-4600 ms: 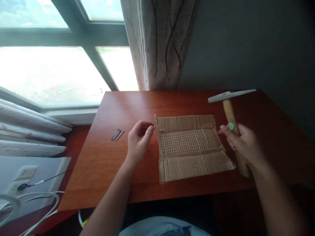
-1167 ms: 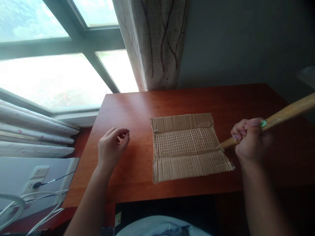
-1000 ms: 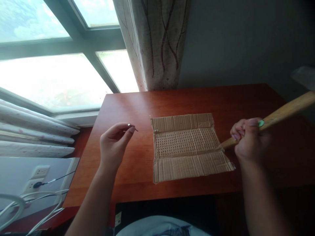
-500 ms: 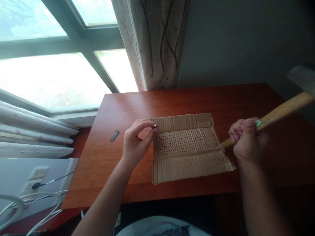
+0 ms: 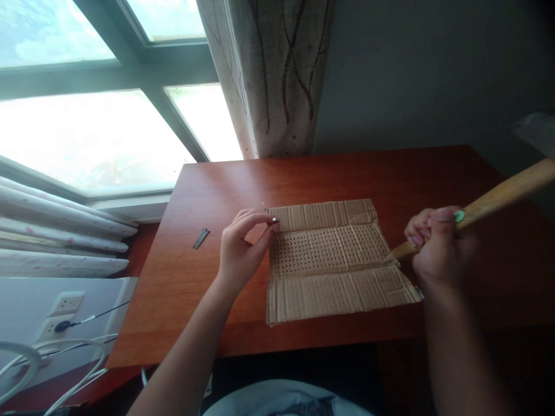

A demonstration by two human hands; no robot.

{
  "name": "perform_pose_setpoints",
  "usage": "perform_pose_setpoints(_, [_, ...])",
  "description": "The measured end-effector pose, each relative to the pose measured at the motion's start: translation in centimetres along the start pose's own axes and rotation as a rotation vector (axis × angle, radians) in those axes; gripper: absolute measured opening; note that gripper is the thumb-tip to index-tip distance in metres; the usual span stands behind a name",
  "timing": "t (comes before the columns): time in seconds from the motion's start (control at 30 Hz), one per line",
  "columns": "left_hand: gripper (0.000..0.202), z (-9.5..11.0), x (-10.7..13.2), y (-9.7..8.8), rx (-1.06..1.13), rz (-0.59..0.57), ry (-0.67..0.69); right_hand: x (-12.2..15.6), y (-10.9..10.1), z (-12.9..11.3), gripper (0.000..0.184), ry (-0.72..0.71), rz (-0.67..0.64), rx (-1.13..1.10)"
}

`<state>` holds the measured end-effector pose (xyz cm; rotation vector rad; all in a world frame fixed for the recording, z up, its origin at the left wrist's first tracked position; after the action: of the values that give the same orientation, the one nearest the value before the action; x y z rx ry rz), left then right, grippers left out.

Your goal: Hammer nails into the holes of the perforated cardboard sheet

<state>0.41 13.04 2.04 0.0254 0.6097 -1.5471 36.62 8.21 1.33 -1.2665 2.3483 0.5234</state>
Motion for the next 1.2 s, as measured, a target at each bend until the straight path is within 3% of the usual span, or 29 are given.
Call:
perform_pose_setpoints(0.87, [0.005, 0.0, 0.1, 0.9, -0.088, 0.014, -0.041, 0.0, 0.6, -0.1, 0.043, -0.010, -0.049, 0.003])
perform_pose_setpoints(1.03, [0.005, 0.6, 0.3, 1.2, -0.113, 0.022, -0.006, 0.4, 0.7, 0.5, 0.045, 0.101, -0.158, 0.073])
perform_pose_setpoints(1.13, [0.006, 0.6, 0.5, 1.2, -0.121, 0.023, 0.001, 1.3, 0.2, 1.1, 0.044, 0.226, -0.276, 0.254])
perform_pose_setpoints(1.2, [0.006, 0.6, 0.6, 1.2, -0.124, 0.026, 0.008, 1.6, -0.1, 0.1, 0.036, 0.206, -0.352, 0.412])
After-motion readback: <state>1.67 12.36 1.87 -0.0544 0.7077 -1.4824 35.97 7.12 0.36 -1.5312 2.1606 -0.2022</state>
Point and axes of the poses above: each hand's wrist, its own x-axis away from the middle knuckle, its own y-axis out of the palm, z = x × y, the point moved 10 cm from there along -x, towards the middle knuckle, and after that the axes turned 5 degrees about -y, right-handed, at the moved point
